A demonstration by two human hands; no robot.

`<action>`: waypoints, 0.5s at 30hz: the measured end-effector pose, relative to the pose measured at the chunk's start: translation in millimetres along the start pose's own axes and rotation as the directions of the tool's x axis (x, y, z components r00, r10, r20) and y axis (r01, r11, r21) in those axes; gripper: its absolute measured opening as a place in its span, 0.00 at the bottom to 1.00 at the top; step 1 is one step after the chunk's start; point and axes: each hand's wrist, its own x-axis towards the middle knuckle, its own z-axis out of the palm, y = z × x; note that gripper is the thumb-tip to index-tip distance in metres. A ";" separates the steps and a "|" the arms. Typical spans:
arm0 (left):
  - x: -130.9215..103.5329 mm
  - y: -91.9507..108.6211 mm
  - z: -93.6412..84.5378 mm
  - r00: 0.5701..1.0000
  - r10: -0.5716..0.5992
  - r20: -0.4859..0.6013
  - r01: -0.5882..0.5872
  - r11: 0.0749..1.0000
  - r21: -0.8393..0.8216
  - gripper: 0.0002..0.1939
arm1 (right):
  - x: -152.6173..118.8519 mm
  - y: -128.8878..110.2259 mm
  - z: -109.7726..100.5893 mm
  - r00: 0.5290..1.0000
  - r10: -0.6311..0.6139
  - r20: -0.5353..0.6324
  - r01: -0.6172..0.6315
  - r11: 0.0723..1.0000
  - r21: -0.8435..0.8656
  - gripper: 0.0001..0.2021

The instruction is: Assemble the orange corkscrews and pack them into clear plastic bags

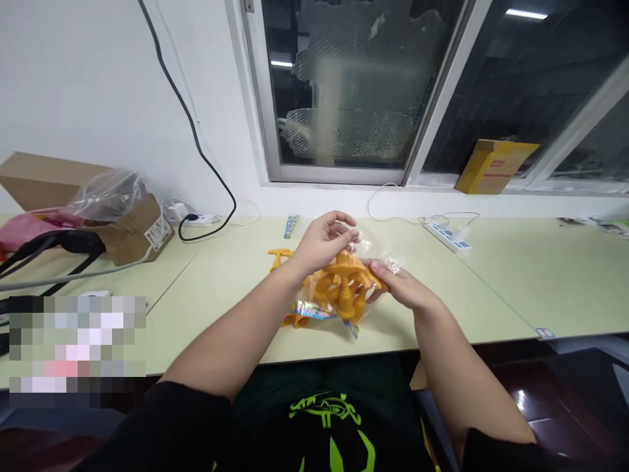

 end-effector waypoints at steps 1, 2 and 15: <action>-7.5 -0.5 -0.8 0.999 -0.040 0.014 0.040 0.999 0.003 0.22 | -6.5 4.2 2.0 0.998 0.042 -0.036 -0.041 0.999 0.034 0.29; -16.4 -1.4 -3.2 0.997 -0.076 0.014 0.076 0.997 0.013 0.22 | -13.0 8.7 1.3 0.995 0.069 -0.079 -0.063 0.995 0.072 0.28; -273.8 -5.5 -221.3 0.761 -0.260 -0.595 0.649 0.300 0.700 0.30 | -98.3 101.4 -193.1 0.334 0.381 -0.862 0.148 0.882 0.447 0.08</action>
